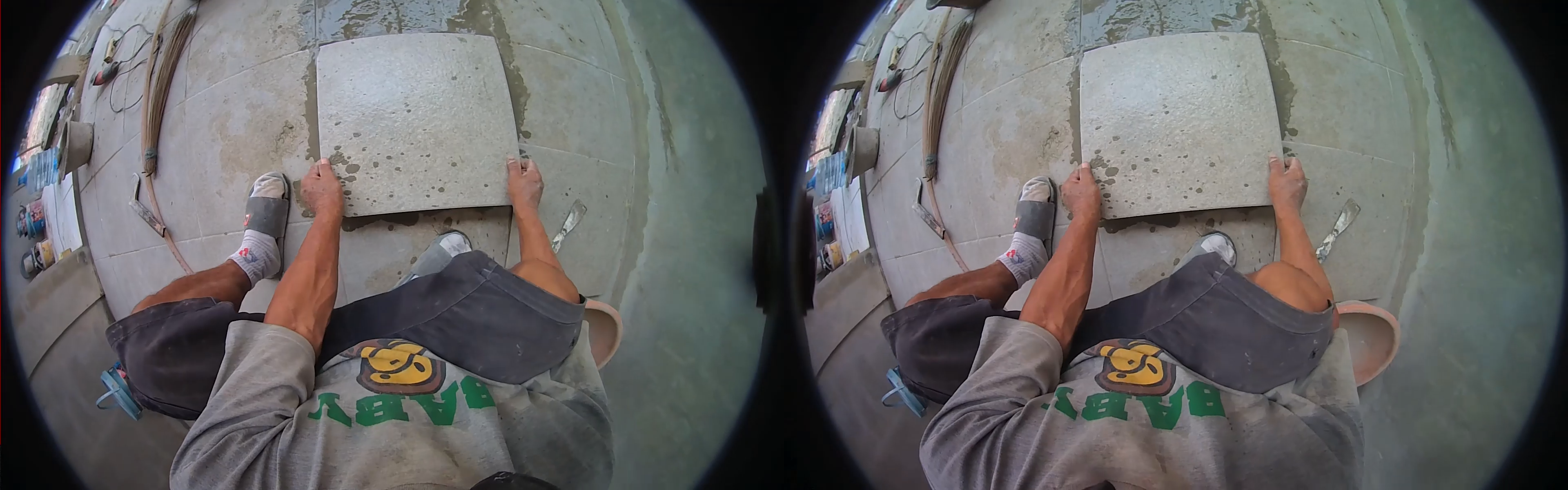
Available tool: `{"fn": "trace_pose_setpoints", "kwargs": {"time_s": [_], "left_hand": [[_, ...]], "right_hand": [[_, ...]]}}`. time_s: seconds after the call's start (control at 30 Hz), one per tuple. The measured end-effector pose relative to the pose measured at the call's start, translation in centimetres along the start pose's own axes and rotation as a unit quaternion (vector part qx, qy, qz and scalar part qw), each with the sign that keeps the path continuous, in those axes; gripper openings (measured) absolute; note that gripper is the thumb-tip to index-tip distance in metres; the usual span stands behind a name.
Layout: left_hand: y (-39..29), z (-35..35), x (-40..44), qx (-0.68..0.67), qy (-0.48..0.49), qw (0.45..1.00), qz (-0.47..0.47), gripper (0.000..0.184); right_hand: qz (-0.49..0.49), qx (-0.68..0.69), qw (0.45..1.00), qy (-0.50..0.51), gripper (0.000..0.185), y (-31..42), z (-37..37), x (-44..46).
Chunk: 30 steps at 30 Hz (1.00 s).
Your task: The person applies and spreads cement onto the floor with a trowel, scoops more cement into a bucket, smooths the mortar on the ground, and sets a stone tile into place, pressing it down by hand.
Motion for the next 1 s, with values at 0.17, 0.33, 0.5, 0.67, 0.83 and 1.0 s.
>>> {"fn": "trace_pose_setpoints", "kwargs": {"time_s": [0.17, 0.33, 0.5, 0.67, 0.83, 1.0], "left_hand": [[1.3, -0.1, 1.0, 0.009, 0.006, 0.998, -0.058, 0.033], [-0.6, 0.9, -0.2, 0.058, 0.037, 0.997, -0.017, 0.032], [0.6, 0.8, 0.7, 0.056, 0.040, 0.998, -0.009, 0.030], [0.6, 0.8, 0.7, 0.072, 0.041, 0.997, -0.007, 0.030], [0.2, 0.8, 0.8, 0.095, 0.041, 0.995, -0.014, 0.027], [0.0, 0.7, 0.8, 0.108, 0.035, 0.993, -0.025, 0.025]], "right_hand": [[0.011, -0.008, 1.000, 0.008, 0.041, 0.2, 0.1, -0.3], [0.005, -0.074, 0.996, 0.059, 0.035, 1.2, 0.0, -0.2], [0.019, -0.111, 0.991, 0.075, 0.031, 1.5, -0.2, 0.4], [0.027, -0.159, 0.984, 0.081, 0.028, 1.9, -0.6, 0.7], [0.022, -0.182, 0.979, 0.089, 0.026, 1.7, -0.8, 1.1], [0.034, -0.190, 0.978, 0.080, 0.025, 1.5, -0.8, 1.1]]}}
Point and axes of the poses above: each hand's wrist, its own x-axis towards the middle knuckle, its own z-axis out of the back of the hand, y = z × x, the point moved 10 cm from there along x, towards the middle knuckle, and after that the axes turned 9 degrees about y, right-handed, at the moved point
